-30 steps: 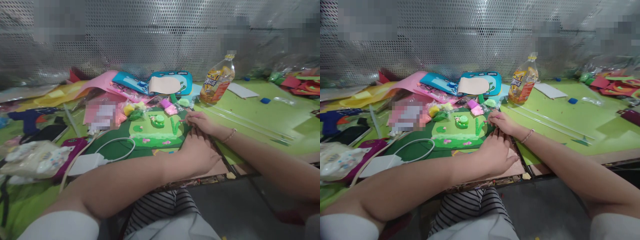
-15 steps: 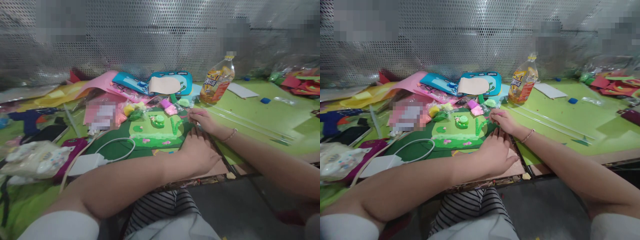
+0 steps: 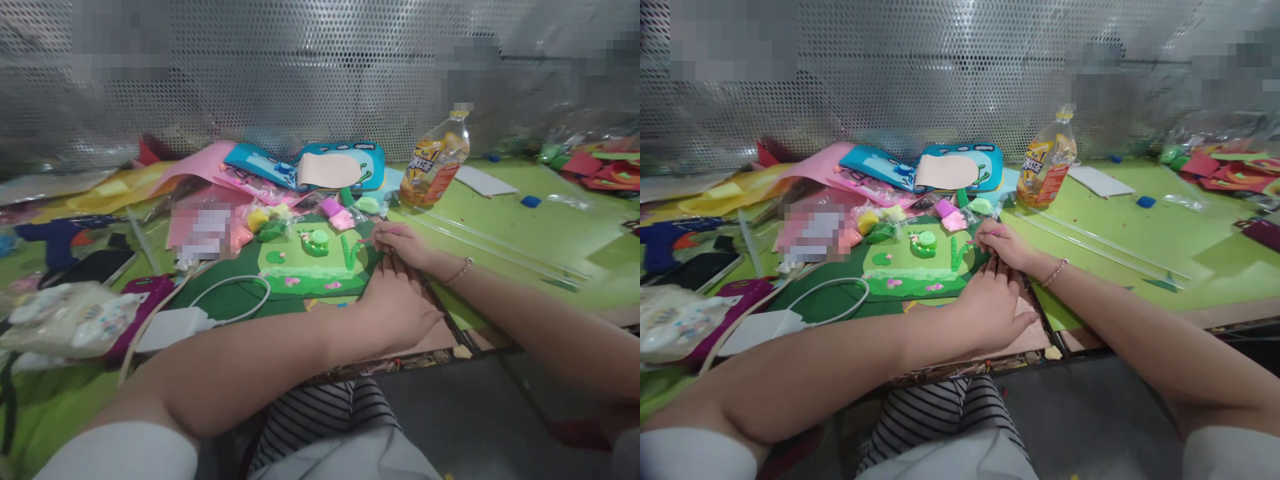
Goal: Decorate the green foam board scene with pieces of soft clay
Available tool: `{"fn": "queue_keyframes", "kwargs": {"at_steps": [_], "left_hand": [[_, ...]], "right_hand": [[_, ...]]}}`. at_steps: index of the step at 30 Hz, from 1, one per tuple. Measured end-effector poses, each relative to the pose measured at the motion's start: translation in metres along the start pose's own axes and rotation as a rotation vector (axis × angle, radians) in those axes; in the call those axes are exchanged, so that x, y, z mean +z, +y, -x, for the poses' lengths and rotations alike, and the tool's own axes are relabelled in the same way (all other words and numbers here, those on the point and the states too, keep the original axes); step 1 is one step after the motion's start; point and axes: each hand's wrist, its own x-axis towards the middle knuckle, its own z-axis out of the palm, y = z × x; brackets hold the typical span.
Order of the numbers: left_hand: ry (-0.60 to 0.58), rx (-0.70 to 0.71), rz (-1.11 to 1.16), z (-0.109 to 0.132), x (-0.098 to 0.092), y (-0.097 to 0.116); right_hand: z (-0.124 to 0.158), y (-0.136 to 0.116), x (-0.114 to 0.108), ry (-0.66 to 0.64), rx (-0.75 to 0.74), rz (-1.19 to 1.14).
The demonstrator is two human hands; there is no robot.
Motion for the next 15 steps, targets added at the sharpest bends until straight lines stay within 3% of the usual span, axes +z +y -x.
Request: {"fn": "queue_keyframes", "kwargs": {"at_steps": [15], "left_hand": [[0.021,0.017,0.004,-0.0003,-0.0015,0.0002]], "right_hand": [[0.0007,0.0018,0.0004,-0.046,-0.028,0.013]]}}
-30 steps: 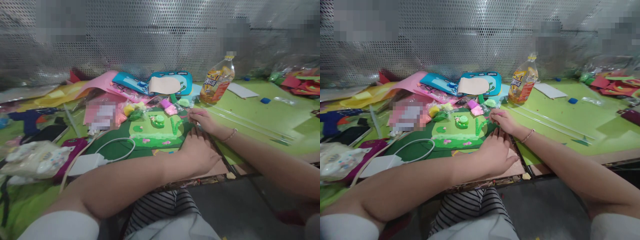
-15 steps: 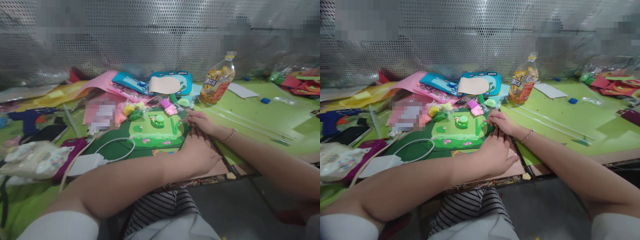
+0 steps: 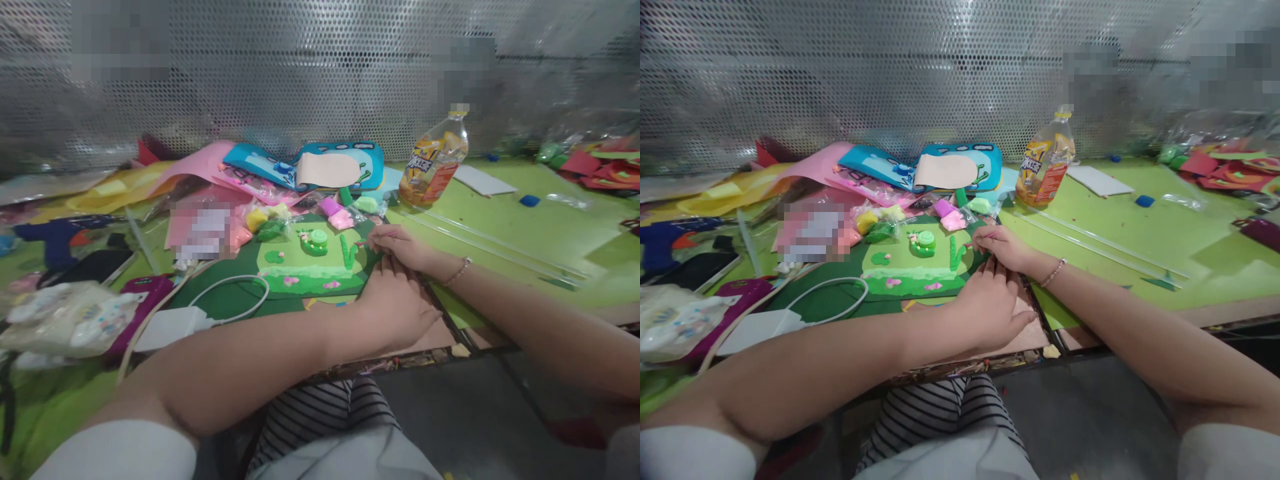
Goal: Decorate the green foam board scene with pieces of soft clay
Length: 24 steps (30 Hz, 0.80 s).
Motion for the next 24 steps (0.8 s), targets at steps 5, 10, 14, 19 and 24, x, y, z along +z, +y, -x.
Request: {"fn": "queue_keyframes", "kwargs": {"at_steps": [5,10,14,19,24], "left_hand": [[-0.022,-0.013,0.01,-0.0011,-0.0007,0.0],[-0.008,-0.039,0.015,-0.0005,0.0038,0.0002],[-0.026,-0.031,0.008,-0.0002,0.0027,0.0],[-0.044,-0.02,-0.002,-0.0006,0.0002,-0.0004],[-0.006,-0.021,-0.008,-0.0001,0.002,-0.0003]], "right_hand": [[-0.0002,0.001,-0.0003,-0.003,-0.012,-0.018],[-0.0006,0.0005,-0.0018,0.045,0.001,-0.083],[-0.0003,-0.0028,-0.0013,0.005,0.008,-0.118],[-0.0003,-0.0037,-0.0008,-0.005,0.044,-0.102],[-0.0002,0.0015,-0.0016,-0.015,0.043,-0.088]]}}
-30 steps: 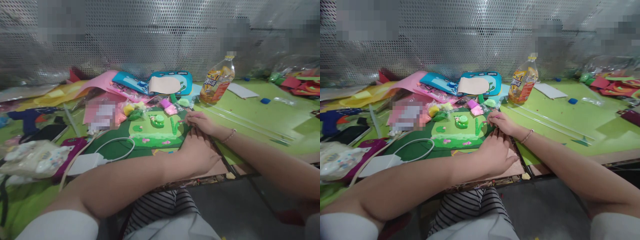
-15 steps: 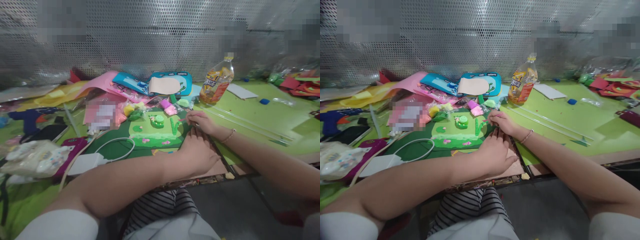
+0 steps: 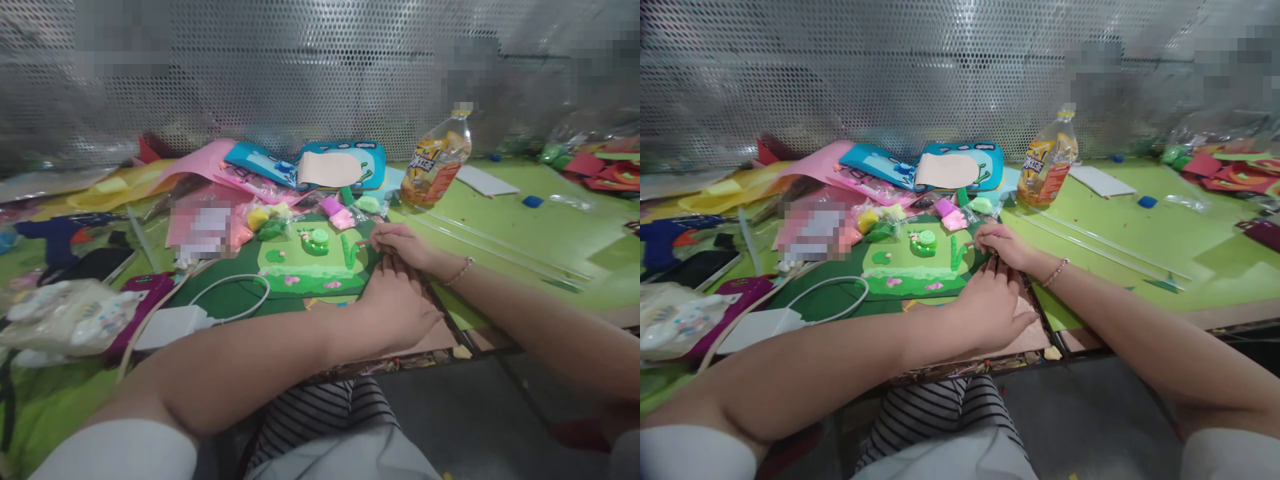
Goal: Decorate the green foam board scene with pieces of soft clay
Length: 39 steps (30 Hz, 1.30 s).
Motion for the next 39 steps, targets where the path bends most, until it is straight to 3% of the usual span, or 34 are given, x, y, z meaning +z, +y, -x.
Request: {"fn": "queue_keyframes", "kwargs": {"at_steps": [10,16,22,29,39], "left_hand": [[0.009,0.02,-0.005,0.0,-0.001,0.0],[0.019,0.021,0.011,0.0,0.0,-0.001],[0.001,0.018,0.01,0.0,0.002,0.0],[0.017,0.012,0.001,0.001,0.0,0.0],[0.04,0.022,-0.027,0.0,0.001,0.0]], "right_hand": [[0.001,-0.006,0.001,-0.007,0.009,0.046],[0.002,-0.005,0.001,-0.034,-0.065,0.123],[0.001,-0.01,-0.001,0.095,-0.083,0.11],[0.001,-0.001,0.0,-0.003,-0.104,0.074],[0.001,-0.004,0.0,-0.028,-0.124,0.076]]}}
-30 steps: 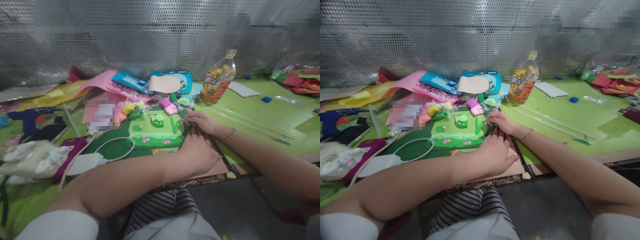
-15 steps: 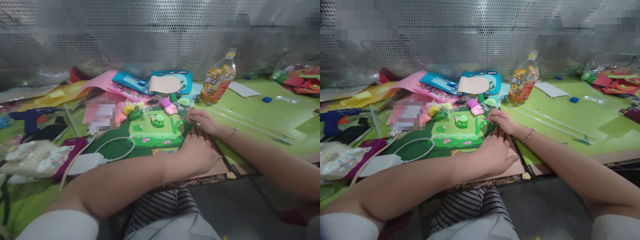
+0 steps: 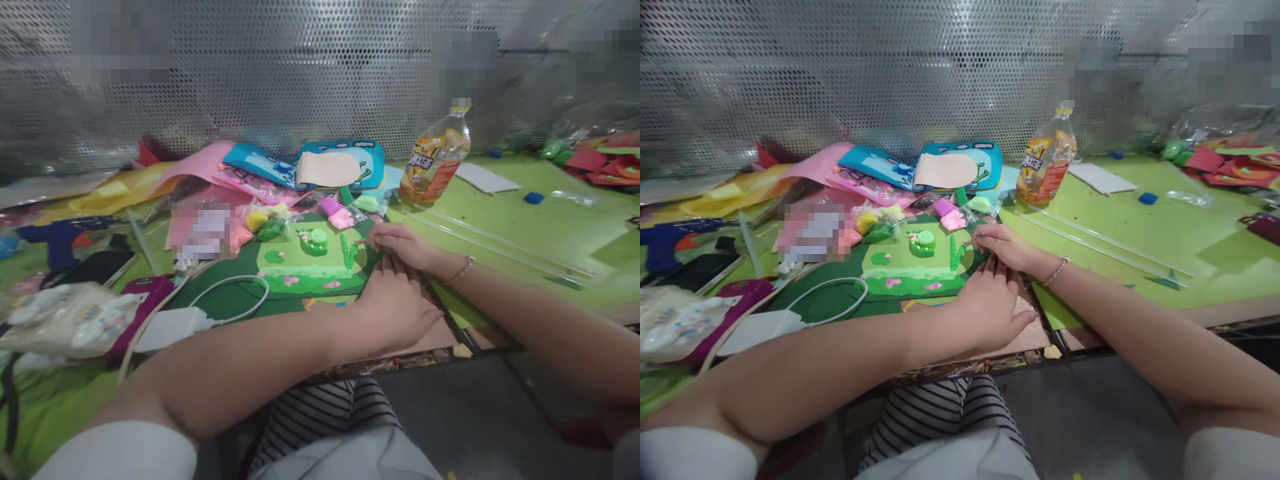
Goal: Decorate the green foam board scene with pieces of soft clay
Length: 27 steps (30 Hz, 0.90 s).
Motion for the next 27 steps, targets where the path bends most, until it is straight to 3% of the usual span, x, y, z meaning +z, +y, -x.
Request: {"fn": "queue_keyframes", "kwargs": {"at_steps": [6,12,21,27], "left_hand": [[0.039,0.007,-0.009,0.0009,0.0024,0.0003],[-0.001,-0.004,0.023,0.0007,0.001,0.0003],[0.03,0.009,0.032,0.0008,0.0008,-0.0006],[0.001,0.006,0.027,0.0001,0.0004,-0.0002]], "right_hand": [[0.0015,-0.0007,0.0011,-0.025,0.002,-0.02],[0.0016,-0.0027,0.0015,-0.028,-0.027,0.012],[0.0008,-0.0042,0.0026,-0.052,0.009,0.099],[0.0003,-0.0019,0.0026,-0.045,0.017,0.039]]}}
